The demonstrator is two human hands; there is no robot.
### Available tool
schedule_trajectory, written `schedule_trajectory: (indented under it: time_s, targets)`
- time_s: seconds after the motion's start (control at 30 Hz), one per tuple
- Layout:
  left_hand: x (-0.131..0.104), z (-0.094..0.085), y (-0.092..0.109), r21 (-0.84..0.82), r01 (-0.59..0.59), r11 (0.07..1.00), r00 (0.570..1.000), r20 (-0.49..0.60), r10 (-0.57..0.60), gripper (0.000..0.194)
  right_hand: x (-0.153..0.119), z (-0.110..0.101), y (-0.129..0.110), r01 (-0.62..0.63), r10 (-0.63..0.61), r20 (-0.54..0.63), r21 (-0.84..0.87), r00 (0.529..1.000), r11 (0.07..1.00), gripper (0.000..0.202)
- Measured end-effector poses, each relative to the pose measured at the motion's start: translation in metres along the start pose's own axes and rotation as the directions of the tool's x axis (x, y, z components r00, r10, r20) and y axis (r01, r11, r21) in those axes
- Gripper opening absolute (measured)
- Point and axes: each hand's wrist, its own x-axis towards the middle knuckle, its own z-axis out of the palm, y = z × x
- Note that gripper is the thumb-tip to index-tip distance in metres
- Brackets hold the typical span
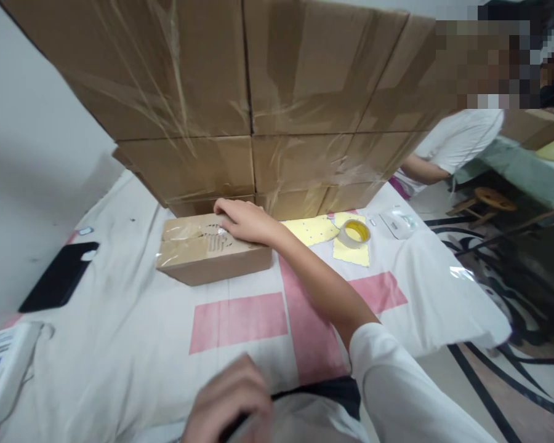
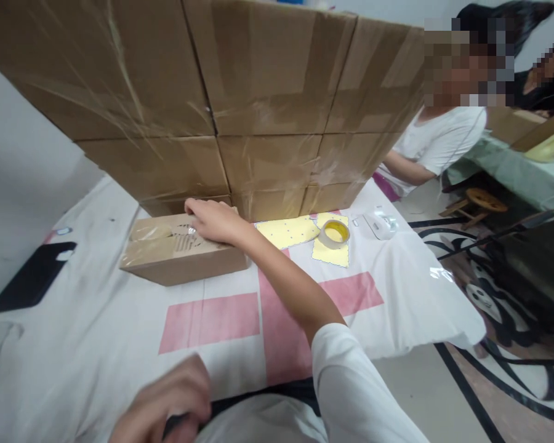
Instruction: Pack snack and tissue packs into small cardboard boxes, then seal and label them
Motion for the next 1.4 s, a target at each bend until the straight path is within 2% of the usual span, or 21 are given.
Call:
schedule_trajectory:
  time_s: [0.07, 0.1, 0.17, 0.2, 0.23, 0.3, 0.37, 0.43, 0.5, 0.57, 0.6, 0.67, 0.7, 0.77, 0.83, 0.97, 1.13, 1.2, 1.27, 1.33, 1.4]
  targets:
    - [0.024, 0.007, -0.019, 0.041, -0.052, 0.998, 0.995, -0.084, 0.055, 0.012, 0.001, 0.002, -0.001, -0.021, 0.022, -0.023, 0.011, 0.999, 1.000, 0.011]
    - [0.038, 0.010, -0.029, 0.121, -0.077, 0.990, 0.981, -0.169, 0.097, 0.010, 0.001, 0.003, -0.002, -0.025, 0.025, -0.033, 0.013, 0.999, 1.000, 0.011]
    - [0.066, 0.014, -0.048, 0.382, -0.081, 0.921, 0.924, -0.317, 0.213, 0.010, -0.003, 0.003, -0.005, -0.011, 0.011, -0.097, -0.004, 0.995, 1.000, 0.009]
    - [0.078, 0.016, -0.057, 0.510, -0.066, 0.858, 0.905, -0.331, 0.266, 0.020, -0.008, 0.002, -0.007, -0.003, -0.001, -0.162, -0.021, 0.987, 1.000, 0.007]
    - [0.089, 0.018, -0.065, 0.607, -0.045, 0.794, 0.906, -0.309, 0.288, 0.032, -0.015, 0.000, -0.007, 0.003, -0.012, -0.238, -0.039, 0.971, 0.999, 0.008]
    - [0.105, 0.019, -0.078, 0.693, -0.005, 0.721, 0.933, -0.256, 0.252, 0.051, -0.040, -0.007, -0.003, -0.007, -0.017, -0.387, -0.059, 0.922, 0.998, 0.012]
    - [0.111, 0.021, -0.086, 0.691, 0.017, 0.722, 0.953, -0.231, 0.198, 0.058, -0.078, -0.016, 0.012, -0.039, 0.009, -0.481, -0.054, 0.877, 0.998, 0.015]
    - [0.111, 0.022, -0.092, 0.684, 0.027, 0.729, 0.956, -0.231, 0.180, 0.059, -0.125, -0.026, 0.039, -0.103, 0.062, -0.558, -0.043, 0.828, 0.994, 0.018]
    - [0.109, 0.023, -0.097, 0.702, 0.034, 0.711, 0.955, -0.233, 0.184, 0.063, -0.178, -0.038, 0.075, -0.266, 0.207, -0.675, 0.016, 0.708, 0.964, 0.018]
    - [0.106, 0.024, -0.101, 0.730, 0.044, 0.682, 0.951, -0.239, 0.194, 0.070, -0.229, -0.052, 0.112, -0.523, 0.442, -0.760, 0.159, 0.477, 0.837, 0.014]
    - [0.105, 0.025, -0.104, 0.744, 0.043, 0.667, 0.952, -0.232, 0.199, 0.073, -0.253, -0.059, 0.129, -0.586, 0.487, -0.780, 0.195, 0.394, 0.787, 0.015]
    - [0.102, 0.027, -0.111, 0.760, 0.036, 0.649, 0.946, -0.235, 0.223, 0.079, -0.292, -0.072, 0.158, -0.668, 0.545, -0.791, 0.248, 0.278, 0.702, 0.022]
    - [0.101, 0.028, -0.114, 0.764, 0.030, 0.645, 0.944, -0.235, 0.233, 0.081, -0.307, -0.077, 0.170, -0.697, 0.567, -0.785, 0.262, 0.249, 0.668, 0.023]
    - [0.100, 0.031, -0.119, 0.762, 0.030, 0.647, 0.932, -0.256, 0.258, 0.083, -0.325, -0.084, 0.189, -0.746, 0.620, -0.750, 0.273, 0.230, 0.607, 0.023]
    - [0.099, 0.033, -0.123, 0.755, 0.041, 0.654, 0.920, -0.283, 0.269, 0.084, -0.329, -0.085, 0.204, -0.782, 0.672, -0.694, 0.258, 0.259, 0.567, 0.021]
    - [0.100, 0.036, -0.125, 0.741, 0.044, 0.670, 0.911, -0.305, 0.278, 0.085, -0.305, -0.081, 0.230, -0.834, 0.724, -0.607, 0.175, 0.327, 0.523, 0.020]
    - [0.098, 0.032, -0.129, 0.779, 0.008, 0.628, 0.919, -0.254, 0.302, 0.089, -0.273, -0.078, 0.246, -0.867, 0.724, -0.589, 0.077, 0.359, 0.492, 0.019]
    - [0.097, 0.029, -0.131, 0.799, -0.010, 0.602, 0.925, -0.221, 0.308, 0.088, -0.269, -0.081, 0.243, -0.877, 0.716, -0.608, 0.068, 0.342, 0.476, 0.025]
    - [0.097, 0.027, -0.132, 0.807, -0.009, 0.591, 0.928, -0.213, 0.305, 0.085, -0.268, -0.087, 0.232, -0.879, 0.695, -0.646, 0.075, 0.317, 0.471, 0.022]
    - [0.097, 0.026, -0.132, 0.801, 0.005, 0.598, 0.927, -0.228, 0.298, 0.081, -0.265, -0.089, 0.211, -0.870, 0.662, -0.686, 0.085, 0.302, 0.485, 0.017]
    - [0.098, 0.026, -0.132, 0.791, 0.015, 0.612, 0.925, -0.243, 0.291, 0.078, -0.255, -0.084, 0.182, -0.824, 0.628, -0.714, 0.127, 0.310, 0.551, 0.017]
